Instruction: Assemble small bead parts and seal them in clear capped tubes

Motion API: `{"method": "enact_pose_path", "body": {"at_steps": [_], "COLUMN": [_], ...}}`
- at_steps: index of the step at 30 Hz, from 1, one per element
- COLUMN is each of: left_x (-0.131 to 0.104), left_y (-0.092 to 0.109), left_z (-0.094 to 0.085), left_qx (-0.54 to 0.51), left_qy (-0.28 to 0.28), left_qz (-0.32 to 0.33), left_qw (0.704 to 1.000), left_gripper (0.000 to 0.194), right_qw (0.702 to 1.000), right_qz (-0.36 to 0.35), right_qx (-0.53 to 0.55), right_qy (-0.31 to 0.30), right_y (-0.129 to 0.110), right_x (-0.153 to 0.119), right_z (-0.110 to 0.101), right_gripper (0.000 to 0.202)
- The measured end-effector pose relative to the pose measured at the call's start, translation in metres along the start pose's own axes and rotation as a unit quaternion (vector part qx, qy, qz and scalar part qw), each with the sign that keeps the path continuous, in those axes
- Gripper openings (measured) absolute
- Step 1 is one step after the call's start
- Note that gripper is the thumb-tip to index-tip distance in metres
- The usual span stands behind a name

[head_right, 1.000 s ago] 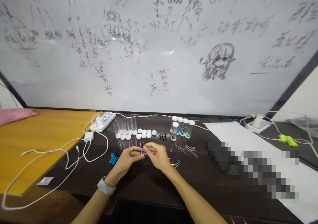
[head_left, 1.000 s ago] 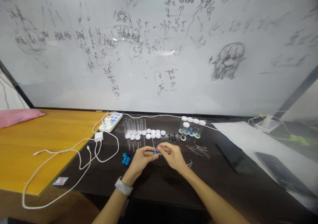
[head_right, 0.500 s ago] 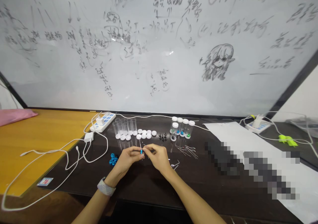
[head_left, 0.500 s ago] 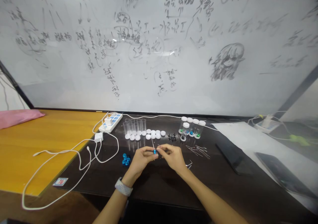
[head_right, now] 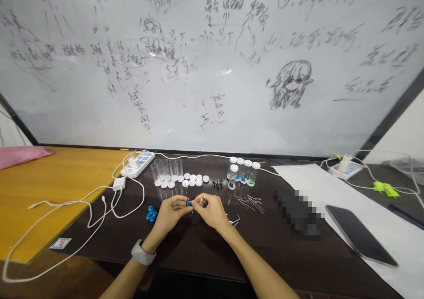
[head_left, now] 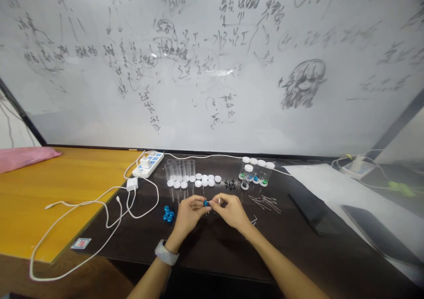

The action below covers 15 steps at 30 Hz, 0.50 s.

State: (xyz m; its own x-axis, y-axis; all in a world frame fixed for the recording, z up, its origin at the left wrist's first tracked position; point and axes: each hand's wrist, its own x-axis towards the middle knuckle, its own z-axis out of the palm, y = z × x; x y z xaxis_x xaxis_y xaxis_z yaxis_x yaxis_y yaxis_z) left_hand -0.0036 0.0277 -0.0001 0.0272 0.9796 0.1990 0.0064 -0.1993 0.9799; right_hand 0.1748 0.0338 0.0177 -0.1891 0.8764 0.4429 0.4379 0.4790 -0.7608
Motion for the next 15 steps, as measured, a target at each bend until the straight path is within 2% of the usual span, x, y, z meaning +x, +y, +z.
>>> {"method": "enact_pose_path", "body": {"at_steps": [3, 9, 12, 15], "left_x": [-0.0016, -0.004, -0.0038, -0.0034], "left_y": [-0.0003, 0.0035, 0.0034, 0.0016], "left_z": [0.0003, 0.001, 0.0006, 0.0], "left_qx": [0.035, 0.097, 0.094, 0.099], "left_qy": [0.001, 0.004, 0.003, -0.001], "left_qz": [0.022, 0.045, 0.046, 0.045], "left_qw": [0.999, 0.994, 0.994, 0.994], "left_gripper": [0.027, 0.024, 0.024, 0.024], "right_qw": [0.996, 0.967, 0.956, 0.958], "right_qz": [-0.05, -0.175, -0.197, -0.19], "right_qx": [-0.068, -0.179, -0.216, -0.214], "right_qy": [-0.032, -0.031, -0.03, -0.027], "right_y": [0.0025, 0.0046, 0.0044, 0.0056], "right_x": [0.0003, -0.0036, -0.0041, -0.0036], "right_z": [-0.0055, -0.0043, -0.0009, 0.0004], "right_gripper": [0.019, 0.024, 0.025, 0.021]}}
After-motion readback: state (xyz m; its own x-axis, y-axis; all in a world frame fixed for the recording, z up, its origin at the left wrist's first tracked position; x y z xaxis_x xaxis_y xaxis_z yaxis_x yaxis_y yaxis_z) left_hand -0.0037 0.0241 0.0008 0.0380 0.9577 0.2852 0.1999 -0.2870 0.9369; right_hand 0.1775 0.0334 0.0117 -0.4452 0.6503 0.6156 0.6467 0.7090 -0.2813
